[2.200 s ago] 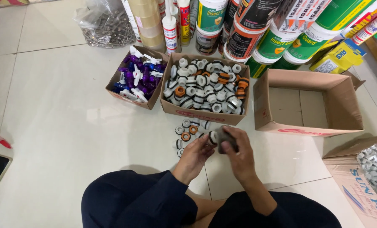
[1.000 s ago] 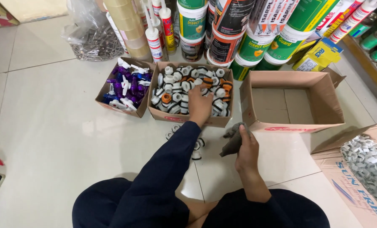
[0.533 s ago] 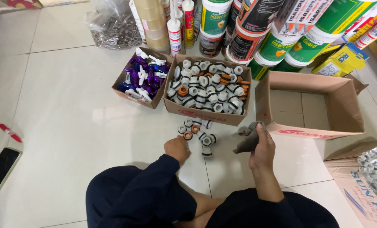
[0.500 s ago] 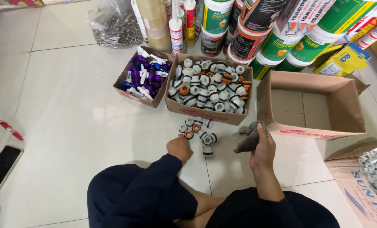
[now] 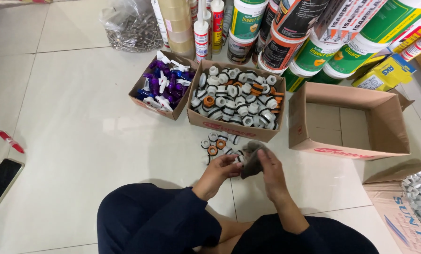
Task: Assembling small plumbing components by manually fitting rubber washers onto plastic connectors.
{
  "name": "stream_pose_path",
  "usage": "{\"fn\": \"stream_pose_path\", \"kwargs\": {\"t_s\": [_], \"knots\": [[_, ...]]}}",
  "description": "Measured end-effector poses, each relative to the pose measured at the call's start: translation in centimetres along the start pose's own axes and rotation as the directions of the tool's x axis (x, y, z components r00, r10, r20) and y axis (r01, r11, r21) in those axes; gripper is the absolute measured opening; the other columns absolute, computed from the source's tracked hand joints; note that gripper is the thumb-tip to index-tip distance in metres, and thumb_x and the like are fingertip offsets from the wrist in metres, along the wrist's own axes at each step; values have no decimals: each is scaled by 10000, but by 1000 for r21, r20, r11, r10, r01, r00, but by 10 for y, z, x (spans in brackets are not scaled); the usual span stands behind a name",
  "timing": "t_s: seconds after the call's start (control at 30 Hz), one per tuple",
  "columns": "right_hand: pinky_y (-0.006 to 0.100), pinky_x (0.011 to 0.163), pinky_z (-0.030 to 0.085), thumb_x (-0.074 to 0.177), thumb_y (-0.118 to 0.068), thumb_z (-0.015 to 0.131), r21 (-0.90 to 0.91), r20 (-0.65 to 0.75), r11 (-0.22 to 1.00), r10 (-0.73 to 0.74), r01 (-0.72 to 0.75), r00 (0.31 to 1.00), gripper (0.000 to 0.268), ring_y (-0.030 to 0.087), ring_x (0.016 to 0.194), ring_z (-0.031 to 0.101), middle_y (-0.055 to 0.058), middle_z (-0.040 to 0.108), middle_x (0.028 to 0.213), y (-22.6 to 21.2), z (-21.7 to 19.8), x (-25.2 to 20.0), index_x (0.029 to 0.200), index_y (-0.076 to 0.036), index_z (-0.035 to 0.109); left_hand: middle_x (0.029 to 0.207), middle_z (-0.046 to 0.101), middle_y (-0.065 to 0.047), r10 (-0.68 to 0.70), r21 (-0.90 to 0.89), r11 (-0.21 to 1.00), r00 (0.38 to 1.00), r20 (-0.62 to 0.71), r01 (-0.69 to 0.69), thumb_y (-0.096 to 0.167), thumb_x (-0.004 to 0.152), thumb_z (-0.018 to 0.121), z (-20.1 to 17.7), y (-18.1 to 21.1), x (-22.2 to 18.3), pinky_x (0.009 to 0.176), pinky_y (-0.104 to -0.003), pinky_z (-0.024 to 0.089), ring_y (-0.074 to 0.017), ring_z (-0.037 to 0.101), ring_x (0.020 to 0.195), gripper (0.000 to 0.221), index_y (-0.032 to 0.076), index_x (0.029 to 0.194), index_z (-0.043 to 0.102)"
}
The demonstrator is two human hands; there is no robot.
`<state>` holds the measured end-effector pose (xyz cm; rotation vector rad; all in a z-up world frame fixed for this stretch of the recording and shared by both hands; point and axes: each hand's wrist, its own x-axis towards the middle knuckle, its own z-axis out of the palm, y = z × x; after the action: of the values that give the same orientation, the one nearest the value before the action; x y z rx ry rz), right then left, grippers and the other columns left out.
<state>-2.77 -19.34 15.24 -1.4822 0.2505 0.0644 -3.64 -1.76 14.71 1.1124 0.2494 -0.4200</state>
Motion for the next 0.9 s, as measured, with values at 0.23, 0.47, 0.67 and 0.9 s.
{"fn": "stream_pose_path", "kwargs": {"t_s": [0.23,0.47,0.67,0.9], "knots": [[451,1151,390,1063,-257,513,-332,220,877,-286,348,933,352,291,1308,589,141,656,1346,0,21,-18,1302,-97,716,949,530,-76,-11,-136,991,1000,-29,7,94,915,723,-2,-23,11,743,-256,537,-130,597,806,407,-146,1216,590],[472,1030,504,1064,-268,545,287,92,899,318,-331,944,346,304,1106,674,195,713,1185,6,-2,2,1246,-20,703,966,632,-87,303,215,927,951,57,-308,46,740,873,16,15,-9,908,-371,519,-177,643,908,502,30,1214,709],[471,928,577,992,-192,660,253,185,910,288,-329,940,277,299,985,729,194,753,1068,2,1,-2,1174,8,717,1048,766,-42,547,606,628,831,102,-488,104,745,840,14,26,-20,1200,-604,106,-309,648,1138,387,157,1109,719],[387,437,550,838,-234,890,-244,-94,961,112,-132,989,293,254,457,650,179,637,570,-14,-1,-11,853,9,728,1080,692,-143,503,612,624,849,162,-486,50,782,817,22,39,-25,931,-488,500,-306,666,986,450,50,1220,713]]}}
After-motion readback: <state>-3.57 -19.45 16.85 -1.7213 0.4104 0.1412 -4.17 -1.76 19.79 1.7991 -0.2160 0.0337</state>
